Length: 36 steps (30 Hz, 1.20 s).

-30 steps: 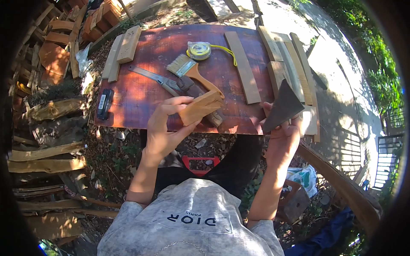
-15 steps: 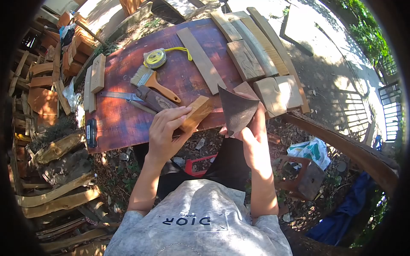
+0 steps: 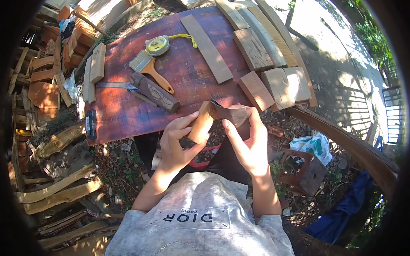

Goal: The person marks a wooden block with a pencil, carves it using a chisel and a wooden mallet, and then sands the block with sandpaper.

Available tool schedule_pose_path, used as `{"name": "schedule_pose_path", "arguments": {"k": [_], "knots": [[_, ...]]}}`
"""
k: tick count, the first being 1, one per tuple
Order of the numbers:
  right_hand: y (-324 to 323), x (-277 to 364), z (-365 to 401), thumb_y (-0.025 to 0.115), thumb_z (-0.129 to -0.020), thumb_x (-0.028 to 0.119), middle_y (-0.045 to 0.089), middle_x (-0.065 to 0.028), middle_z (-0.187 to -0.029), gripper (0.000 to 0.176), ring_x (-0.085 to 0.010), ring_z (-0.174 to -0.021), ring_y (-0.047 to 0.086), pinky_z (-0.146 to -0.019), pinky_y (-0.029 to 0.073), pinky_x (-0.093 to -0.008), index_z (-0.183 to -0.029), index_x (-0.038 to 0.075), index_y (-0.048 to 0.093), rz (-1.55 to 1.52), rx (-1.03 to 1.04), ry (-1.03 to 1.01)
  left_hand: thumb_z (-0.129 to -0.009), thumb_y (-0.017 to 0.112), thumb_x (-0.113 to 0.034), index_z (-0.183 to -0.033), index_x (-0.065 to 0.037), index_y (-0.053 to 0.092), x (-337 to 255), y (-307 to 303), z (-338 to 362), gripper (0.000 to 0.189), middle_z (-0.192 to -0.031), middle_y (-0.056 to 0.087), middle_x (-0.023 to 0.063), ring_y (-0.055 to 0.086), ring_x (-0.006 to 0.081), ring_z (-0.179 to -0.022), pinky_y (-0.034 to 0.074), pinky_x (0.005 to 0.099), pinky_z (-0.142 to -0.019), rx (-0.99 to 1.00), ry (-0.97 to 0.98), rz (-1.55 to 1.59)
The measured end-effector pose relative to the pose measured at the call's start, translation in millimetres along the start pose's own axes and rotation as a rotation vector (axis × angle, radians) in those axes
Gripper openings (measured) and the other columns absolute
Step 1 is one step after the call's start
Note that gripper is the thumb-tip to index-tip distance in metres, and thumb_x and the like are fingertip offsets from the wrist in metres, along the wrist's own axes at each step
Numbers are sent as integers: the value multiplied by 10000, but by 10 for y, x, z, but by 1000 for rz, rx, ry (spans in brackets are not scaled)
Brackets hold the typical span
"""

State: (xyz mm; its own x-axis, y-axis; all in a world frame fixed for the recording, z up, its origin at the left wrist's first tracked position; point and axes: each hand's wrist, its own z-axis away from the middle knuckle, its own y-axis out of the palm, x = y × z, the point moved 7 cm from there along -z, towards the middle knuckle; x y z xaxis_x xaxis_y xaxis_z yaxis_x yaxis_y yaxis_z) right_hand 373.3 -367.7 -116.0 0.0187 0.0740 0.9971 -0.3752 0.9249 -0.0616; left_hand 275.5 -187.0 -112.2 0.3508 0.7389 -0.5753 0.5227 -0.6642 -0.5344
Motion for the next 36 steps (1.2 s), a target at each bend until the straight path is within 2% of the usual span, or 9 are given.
{"name": "schedule_pose_path", "arguments": {"k": [5,12,15,19,23,29,30,32,36], "knots": [[31,254,3,744,-995,93,718,-134,-1151,408,-184,-1045,686,-938,541,-336,-1366,-21,617,202,-73,-234,-741,975,-178,-1468,-43,544,-20,175,30,856,-1329,728,148,674,337,-1212,514,465,-1049,38,-107,-69],[79,386,-68,745,-945,28,708,-203,-1224,491,-316,-1117,718,-997,548,-376,-1416,-14,613,503,117,-398,-750,918,-135,-1367,-26,670,108,119,-5,674,-1361,719,153,672,330,-1260,477,481,-1118,64,-150,-123],[118,461,-62,734,-895,-38,691,-185,-1225,549,-343,-1081,717,-961,575,-404,-1430,43,636,468,84,-248,-777,883,-118,-1387,-28,662,112,102,-4,654,-1389,711,145,666,326,-1290,471,477,-1133,59,-138,-103],[190,449,-20,731,-788,-96,631,-138,-1196,732,-313,-1031,722,-873,609,-401,-1465,171,656,604,220,-286,-822,840,-91,-1424,-40,638,103,41,-44,638,-1422,696,142,664,316,-1306,478,471,-1139,73,-97,-77],[247,377,7,661,-760,-180,660,-151,-1209,705,-331,-1077,729,-901,606,-396,-1388,136,706,603,265,-290,-830,812,-44,-1431,-49,640,148,21,-28,626,-1434,690,149,682,329,-1277,514,471,-1115,59,-94,-63],[303,383,2,777,-754,-91,701,-124,-1186,674,-333,-1040,732,-886,614,-400,-1378,155,715,708,178,-416,-813,807,-29,-1453,-68,640,160,19,-2,662,-1409,698,145,705,340,-1215,569,447,-1044,36,-106,-39],[326,339,18,860,-716,59,687,-81,-1228,736,-289,-1031,714,-899,601,-399,-1417,211,697,815,195,-468,-807,810,-26,-1451,-70,643,166,13,-8,666,-1399,701,144,708,342,-1202,572,444,-1036,34,-110,-33],[342,337,50,876,-706,90,707,-66,-1201,721,-272,-986,721,-865,610,-394,-1396,223,717,824,254,-437,-797,814,-21,-1448,-74,649,174,4,-9,674,-1380,707,142,714,347,-1176,577,438,-1020,32,-123,-21],[268,369,1,863,-718,13,761,-64,-1100,603,-271,-930,750,-823,625,-384,-1292,182,787,782,143,-512,-778,821,-8,-1444,-77,656,189,22,16,690,-1366,711,142,719,348,-1149,586,434,-992,3,-101,-25]]}}
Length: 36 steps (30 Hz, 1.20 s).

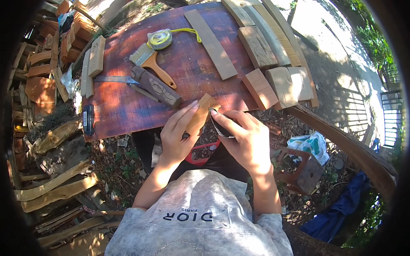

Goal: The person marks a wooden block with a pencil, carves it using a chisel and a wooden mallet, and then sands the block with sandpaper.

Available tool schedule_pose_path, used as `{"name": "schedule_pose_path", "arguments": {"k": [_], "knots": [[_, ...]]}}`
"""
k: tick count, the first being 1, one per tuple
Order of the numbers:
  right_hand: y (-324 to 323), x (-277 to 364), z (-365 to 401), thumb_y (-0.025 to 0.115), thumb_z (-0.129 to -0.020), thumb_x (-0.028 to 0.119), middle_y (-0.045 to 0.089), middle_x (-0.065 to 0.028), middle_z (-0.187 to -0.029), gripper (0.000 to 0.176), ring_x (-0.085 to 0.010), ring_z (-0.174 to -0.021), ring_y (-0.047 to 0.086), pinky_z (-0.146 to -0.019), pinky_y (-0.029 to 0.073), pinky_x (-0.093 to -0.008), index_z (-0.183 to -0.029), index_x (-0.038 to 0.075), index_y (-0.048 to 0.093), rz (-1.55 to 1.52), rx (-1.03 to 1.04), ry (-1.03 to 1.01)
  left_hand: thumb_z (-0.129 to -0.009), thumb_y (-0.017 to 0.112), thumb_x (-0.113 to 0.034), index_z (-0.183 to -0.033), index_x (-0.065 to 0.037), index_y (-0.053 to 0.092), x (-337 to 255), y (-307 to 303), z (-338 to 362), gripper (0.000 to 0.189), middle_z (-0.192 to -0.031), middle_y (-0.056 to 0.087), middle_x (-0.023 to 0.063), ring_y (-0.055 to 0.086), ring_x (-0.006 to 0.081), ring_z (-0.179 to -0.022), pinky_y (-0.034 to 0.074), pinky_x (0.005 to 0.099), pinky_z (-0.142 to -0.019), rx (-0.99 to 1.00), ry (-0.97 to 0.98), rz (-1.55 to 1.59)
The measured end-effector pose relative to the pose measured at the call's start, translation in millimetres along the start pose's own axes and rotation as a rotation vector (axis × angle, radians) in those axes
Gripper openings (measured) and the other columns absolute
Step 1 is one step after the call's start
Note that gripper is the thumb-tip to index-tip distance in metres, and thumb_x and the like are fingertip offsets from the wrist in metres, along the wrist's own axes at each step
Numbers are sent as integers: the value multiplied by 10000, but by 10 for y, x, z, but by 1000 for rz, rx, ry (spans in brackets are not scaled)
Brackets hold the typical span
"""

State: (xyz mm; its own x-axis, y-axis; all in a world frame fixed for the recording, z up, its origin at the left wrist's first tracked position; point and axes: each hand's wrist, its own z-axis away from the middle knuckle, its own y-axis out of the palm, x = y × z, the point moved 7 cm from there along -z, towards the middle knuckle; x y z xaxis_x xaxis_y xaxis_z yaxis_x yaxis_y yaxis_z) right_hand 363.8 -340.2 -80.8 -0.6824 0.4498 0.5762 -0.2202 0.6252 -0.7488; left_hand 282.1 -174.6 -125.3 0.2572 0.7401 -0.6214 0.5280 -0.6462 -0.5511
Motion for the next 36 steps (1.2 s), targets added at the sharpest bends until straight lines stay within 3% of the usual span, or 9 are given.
{"name": "schedule_pose_path", "arguments": {"k": [5,9,12,17,20,27,28,32,36], "knots": [[-14,93,-6,828,-760,15,759,-65,-1094,560,-277,-906,739,-803,620,-391,-1291,187,787,56,34,-62,-771,826,2,-1437,-84,665,19,23,19,690,-1358,715,138,722,344,-1139,588,432,-988,-19,32,-6],[-13,-34,45,829,-717,80,726,-46,-1164,674,-255,-948,711,-861,600,-390,-1371,217,742,156,40,-48,-794,825,13,-1409,-107,696,-33,16,-10,640,-1346,721,128,728,324,-1111,596,417,-963,-31,29,-19],[-8,111,32,820,-763,7,755,-58,-1080,569,-278,-860,717,-775,608,-394,-1303,184,780,106,19,-48,-812,824,19,-1394,-124,712,-36,27,-11,610,-1340,724,122,730,312,-1094,603,404,-942,-55,31,-32],[-35,44,29,815,-757,14,754,-66,-1127,599,-270,-866,714,-792,602,-386,-1330,182,764,170,21,-44,-812,832,24,-1389,-137,718,-49,13,-25,610,-1338,726,114,729,305,-1092,606,396,-930,-53,18,-32],[-14,127,34,810,-778,12,762,-68,-1096,555,-282,-831,716,-763,605,-394,-1309,170,769,124,34,-57,-797,832,53,-1376,-91,722,1,46,36,607,-1377,713,131,713,305,-1174,585,394,-1006,-43,17,-25],[-17,77,42,820,-770,31,767,-61,-1082,562,-270,-819,717,-747,605,-387,-1309,184,773,110,32,-78,-822,838,9,-1376,-136,727,-17,60,13,584,-1342,725,110,722,296,-1088,604,391,-931,-73,47,-54],[8,-24,77,824,-723,88,746,-59,-1177,667,-248,-926,716,-840,609,-378,-1374,203,739,138,86,-63,-822,838,9,-1373,-135,729,-29,53,4,580,-1341,726,111,721,296,-1089,604,391,-932,-68,49,-52],[19,48,64,810,-739,70,762,-58,-1140,631,-249,-903,724,-838,608,-385,-1353,201,753,136,57,-54,-811,840,53,-1360,-92,731,-4,57,19,578,-1362,717,142,717,313,-1174,592,394,-1002,-38,17,-31],[3,-114,71,827,-712,80,757,-57,-1166,668,-255,-913,732,-835,613,-381,-1363,206,749,118,4,-52,-819,846,4,-1360,-137,737,-16,47,-4,570,-1311,739,114,737,288,-1060,618,378,-898,-77,46,-36]]}}
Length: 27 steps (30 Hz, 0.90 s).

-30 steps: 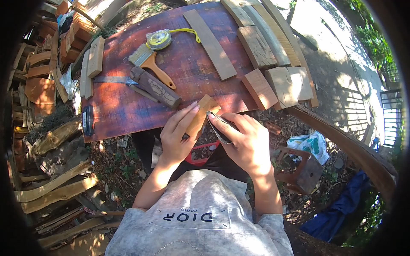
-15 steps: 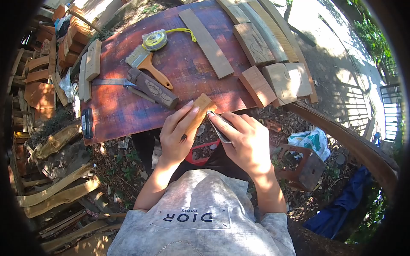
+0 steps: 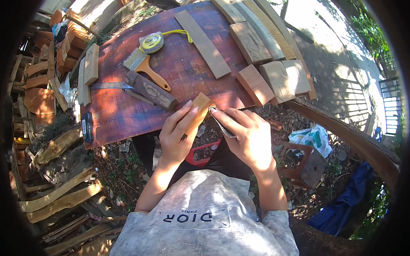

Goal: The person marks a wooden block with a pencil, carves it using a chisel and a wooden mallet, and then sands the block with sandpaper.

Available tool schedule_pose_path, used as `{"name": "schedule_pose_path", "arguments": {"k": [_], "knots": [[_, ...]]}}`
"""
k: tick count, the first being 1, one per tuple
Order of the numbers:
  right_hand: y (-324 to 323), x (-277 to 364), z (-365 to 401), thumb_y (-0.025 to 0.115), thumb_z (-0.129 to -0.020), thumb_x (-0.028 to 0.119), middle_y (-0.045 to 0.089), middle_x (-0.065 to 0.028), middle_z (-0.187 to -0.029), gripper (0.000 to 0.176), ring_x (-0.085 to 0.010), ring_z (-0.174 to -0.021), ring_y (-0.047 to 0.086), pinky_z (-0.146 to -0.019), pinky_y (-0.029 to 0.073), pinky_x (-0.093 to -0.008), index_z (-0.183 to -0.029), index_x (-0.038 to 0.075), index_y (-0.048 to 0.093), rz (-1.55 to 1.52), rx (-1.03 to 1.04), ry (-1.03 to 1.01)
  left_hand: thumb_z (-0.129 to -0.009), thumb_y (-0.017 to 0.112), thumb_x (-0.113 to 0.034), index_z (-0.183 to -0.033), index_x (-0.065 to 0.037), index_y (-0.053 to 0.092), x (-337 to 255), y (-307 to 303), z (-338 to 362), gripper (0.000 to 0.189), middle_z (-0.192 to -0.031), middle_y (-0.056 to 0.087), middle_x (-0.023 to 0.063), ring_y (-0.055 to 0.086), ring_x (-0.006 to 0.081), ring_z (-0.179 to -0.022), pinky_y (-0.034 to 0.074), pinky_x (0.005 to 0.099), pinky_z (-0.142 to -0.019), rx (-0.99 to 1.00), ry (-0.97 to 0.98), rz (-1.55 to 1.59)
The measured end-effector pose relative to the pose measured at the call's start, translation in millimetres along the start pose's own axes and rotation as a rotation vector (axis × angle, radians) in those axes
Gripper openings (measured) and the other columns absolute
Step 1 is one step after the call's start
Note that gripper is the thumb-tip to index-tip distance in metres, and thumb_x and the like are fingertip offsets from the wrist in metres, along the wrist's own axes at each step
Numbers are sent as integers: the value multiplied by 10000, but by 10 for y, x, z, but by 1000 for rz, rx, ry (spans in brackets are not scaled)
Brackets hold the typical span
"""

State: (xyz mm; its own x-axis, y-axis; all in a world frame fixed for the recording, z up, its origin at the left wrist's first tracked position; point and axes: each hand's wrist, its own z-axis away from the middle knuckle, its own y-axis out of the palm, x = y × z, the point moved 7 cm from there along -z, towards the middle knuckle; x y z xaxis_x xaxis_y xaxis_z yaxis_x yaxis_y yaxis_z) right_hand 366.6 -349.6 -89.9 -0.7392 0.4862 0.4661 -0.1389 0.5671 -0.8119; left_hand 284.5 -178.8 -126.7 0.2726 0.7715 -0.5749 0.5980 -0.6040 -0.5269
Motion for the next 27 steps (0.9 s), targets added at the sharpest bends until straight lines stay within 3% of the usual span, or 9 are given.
{"name": "schedule_pose_path", "arguments": {"k": [4,6,7,8,11,14,17,18,27], "knots": [[39,135,-6,829,-736,83,771,-67,-1134,634,-250,-912,735,-828,614,-371,-1353,209,757,-36,60,-14,-827,845,2,-1358,-140,739,5,-2,-20,560,-1302,742,114,743,283,-1051,623,369,-883,-9,-6,-12],[2,-1,-12,832,-737,89,771,-65,-1132,628,-246,-908,734,-830,614,-372,-1350,206,760,-6,-10,17,-831,842,1,-1357,-141,741,1,10,-2,555,-1298,743,115,743,282,-1052,623,369,-883,-8,-16,-13],[-28,25,-40,831,-779,21,774,-57,-1087,545,-265,-793,717,-746,603,-372,-1297,182,776,-10,-69,3,-832,841,1,-1357,-141,741,-2,17,2,553,-1297,743,116,743,282,-1052,622,370,-884,-13,-27,-12],[-13,113,-63,836,-786,29,774,-54,-1086,531,-258,-797,721,-739,602,-371,-1291,180,779,-3,-17,8,-833,839,1,-1357,-142,741,6,19,-5,552,-1296,744,116,743,283,-1053,622,371,-886,-21,-35,-14],[31,139,-24,825,-743,93,766,-63,-1137,629,-250,-873,728,-807,611,-375,-1359,198,752,-28,85,-48,-840,829,5,-1358,-140,741,22,35,18,545,-1296,744,120,742,285,-1054,621,375,-890,-29,-25,-3],[47,-5,9,840,-724,100,753,-49,-1174,664,-242,-873,713,-807,605,-370,-1373,201,740,27,14,2,-820,835,67,-1345,-87,737,5,28,27,555,-1348,711,146,722,313,-1184,602,394,-1009,32,-68,13],[25,170,-30,834,-726,95,766,-52,-1139,631,-247,-883,729,-796,610,-371,-1344,192,755,-26,94,-56,-846,816,15,-1357,-135,742,24,26,17,538,-1297,744,126,740,290,-1060,619,380,-894,-21,-20,-2],[38,80,-17,841,-714,102,749,-43,-1191,670,-243,-886,714,-821,604,-366,-1369,195,738,-46,60,-38,-846,817,13,-1355,-134,743,20,33,14,535,-1299,744,126,741,290,-1060,619,380,-895,-19,-20,-4],[-7,63,-56,837,-731,98,756,-41,-1146,627,-240,-872,725,-804,609,-372,-1345,197,751,37,53,-58,-844,830,5,-1348,-134,746,6,24,2,529,-1300,743,123,744,290,-1053,619,378,-894,-24,-13,-13]]}}
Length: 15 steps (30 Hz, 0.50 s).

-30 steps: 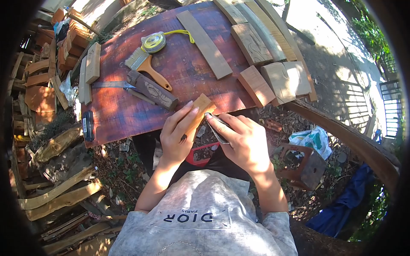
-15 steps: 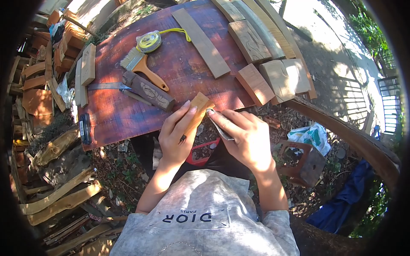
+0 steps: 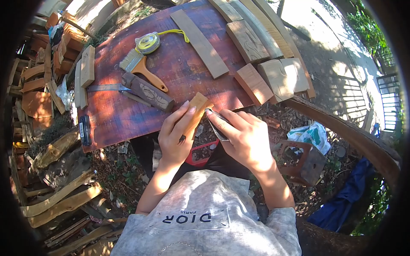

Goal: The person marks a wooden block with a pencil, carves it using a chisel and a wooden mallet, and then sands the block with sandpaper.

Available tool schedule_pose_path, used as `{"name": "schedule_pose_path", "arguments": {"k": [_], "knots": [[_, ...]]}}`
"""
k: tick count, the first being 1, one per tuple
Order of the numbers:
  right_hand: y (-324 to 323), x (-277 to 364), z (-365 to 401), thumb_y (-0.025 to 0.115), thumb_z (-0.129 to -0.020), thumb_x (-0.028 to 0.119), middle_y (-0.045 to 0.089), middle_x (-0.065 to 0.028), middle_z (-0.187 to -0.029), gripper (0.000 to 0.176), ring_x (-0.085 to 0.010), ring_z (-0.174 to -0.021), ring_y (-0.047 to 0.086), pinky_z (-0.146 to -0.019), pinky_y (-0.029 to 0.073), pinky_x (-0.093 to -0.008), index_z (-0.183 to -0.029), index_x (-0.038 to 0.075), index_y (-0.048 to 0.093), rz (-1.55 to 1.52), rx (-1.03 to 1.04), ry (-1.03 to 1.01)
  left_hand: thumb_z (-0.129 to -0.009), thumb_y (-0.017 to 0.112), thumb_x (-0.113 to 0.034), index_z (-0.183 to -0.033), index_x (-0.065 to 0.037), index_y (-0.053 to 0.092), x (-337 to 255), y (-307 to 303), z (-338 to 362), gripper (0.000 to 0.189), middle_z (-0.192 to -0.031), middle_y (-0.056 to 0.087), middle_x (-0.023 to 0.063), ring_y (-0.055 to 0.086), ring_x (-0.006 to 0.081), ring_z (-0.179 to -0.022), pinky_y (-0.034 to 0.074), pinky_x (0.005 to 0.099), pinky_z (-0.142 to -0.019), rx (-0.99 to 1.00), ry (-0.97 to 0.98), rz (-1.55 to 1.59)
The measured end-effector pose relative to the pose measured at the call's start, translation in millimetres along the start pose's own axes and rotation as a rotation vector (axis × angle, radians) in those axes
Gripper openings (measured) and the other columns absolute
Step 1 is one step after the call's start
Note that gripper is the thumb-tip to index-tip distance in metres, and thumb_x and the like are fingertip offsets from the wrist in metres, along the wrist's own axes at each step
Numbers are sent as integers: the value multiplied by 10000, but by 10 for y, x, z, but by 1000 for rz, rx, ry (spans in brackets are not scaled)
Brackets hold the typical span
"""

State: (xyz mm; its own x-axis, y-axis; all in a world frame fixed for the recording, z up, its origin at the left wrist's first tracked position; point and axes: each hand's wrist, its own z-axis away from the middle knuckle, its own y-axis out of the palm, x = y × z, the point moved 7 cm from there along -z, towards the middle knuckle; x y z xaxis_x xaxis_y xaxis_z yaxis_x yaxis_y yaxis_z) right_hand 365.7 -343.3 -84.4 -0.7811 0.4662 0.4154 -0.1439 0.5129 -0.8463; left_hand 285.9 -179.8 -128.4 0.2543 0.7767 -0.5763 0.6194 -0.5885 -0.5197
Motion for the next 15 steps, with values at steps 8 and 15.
{"name": "schedule_pose_path", "arguments": {"k": [8,15], "knots": [[15,72,-5,841,-667,115,746,-50,-1155,716,-232,-864,717,-785,611,-372,-1370,196,733,-6,49,-44,-831,843,15,-1353,-134,742,16,-16,-3,553,-1294,743,116,744,282,-1052,622,372,-884,1,-10,7],[23,5,6,846,-678,133,748,-48,-1176,699,-234,-895,729,-793,611,-370,-1364,207,731,6,20,-9,-827,840,22,-1357,-132,741,15,-3,0,561,-1312,737,119,741,287,-1071,615,376,-898,17,-27,13]]}}
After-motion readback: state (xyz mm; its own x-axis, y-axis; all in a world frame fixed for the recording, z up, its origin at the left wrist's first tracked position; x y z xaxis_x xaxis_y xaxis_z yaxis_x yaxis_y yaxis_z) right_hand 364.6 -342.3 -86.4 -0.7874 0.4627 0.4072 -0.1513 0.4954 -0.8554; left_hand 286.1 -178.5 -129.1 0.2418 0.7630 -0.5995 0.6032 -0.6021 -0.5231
